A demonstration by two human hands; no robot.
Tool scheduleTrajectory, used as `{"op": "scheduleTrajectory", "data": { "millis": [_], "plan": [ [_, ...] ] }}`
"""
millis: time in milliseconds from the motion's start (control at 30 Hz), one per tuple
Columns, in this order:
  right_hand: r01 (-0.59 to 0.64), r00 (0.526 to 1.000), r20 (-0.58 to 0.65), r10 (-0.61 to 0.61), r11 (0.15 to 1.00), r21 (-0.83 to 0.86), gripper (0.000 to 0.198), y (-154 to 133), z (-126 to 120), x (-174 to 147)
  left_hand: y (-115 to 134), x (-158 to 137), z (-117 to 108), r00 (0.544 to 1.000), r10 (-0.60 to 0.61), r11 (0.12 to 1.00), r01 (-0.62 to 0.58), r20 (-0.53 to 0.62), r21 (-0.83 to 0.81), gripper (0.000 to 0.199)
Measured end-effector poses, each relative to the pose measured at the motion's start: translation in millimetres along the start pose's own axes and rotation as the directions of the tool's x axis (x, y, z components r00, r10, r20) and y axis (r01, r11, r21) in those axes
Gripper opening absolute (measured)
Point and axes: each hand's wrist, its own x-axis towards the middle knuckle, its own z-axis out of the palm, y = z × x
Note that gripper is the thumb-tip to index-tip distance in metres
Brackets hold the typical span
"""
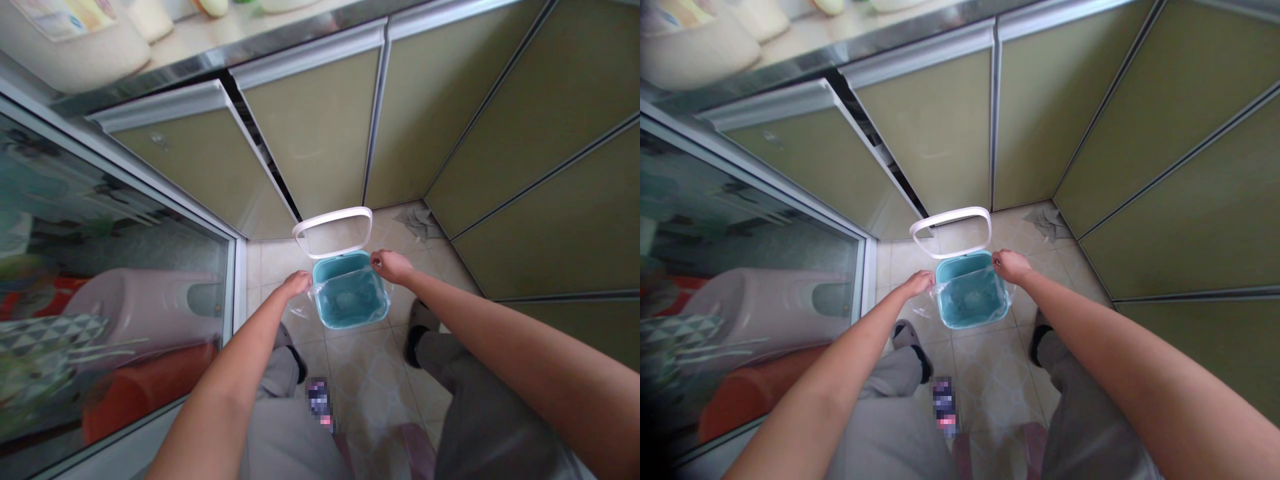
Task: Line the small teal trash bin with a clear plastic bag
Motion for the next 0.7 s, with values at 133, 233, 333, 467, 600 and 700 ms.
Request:
{"op": "scheduleTrajectory", "data": {
  "millis": [133,233,333,467,600,700],
  "plan": [
    [-0.043,0.999,0.022,0.042,0.999,0.017,0.02,-3,2,3,1,-1,-5,1.0,0.001,1.0,-0.001,0.019,-0.008,0.021],
    [-0.067,0.998,0.018,0.066,0.997,0.041,0.022,0,5,8,4,-7,-7,0.999,-0.005,1.0,0.006,0.044,-0.023,0.017],
    [-0.092,0.996,0.019,0.091,0.993,0.077,0.025,5,8,13,4,-16,-10,0.987,-0.053,0.997,0.06,0.153,-0.039,0.014],
    [-0.096,0.995,0.021,0.093,0.984,0.153,0.031,13,9,15,3,-21,-18,0.948,-0.143,0.989,0.15,0.283,-0.002,0.017],
    [-0.032,0.999,0.024,0.028,0.978,0.204,0.037,18,11,15,13,-16,-23,0.997,-0.059,0.998,0.061,0.056,-0.023,0.021],
    [-0.029,1.0,0.01,0.028,0.983,0.183,0.035,19,14,15,30,-15,-16,0.985,0.154,0.987,-0.15,-0.081,0.055,0.027]
  ]
}}
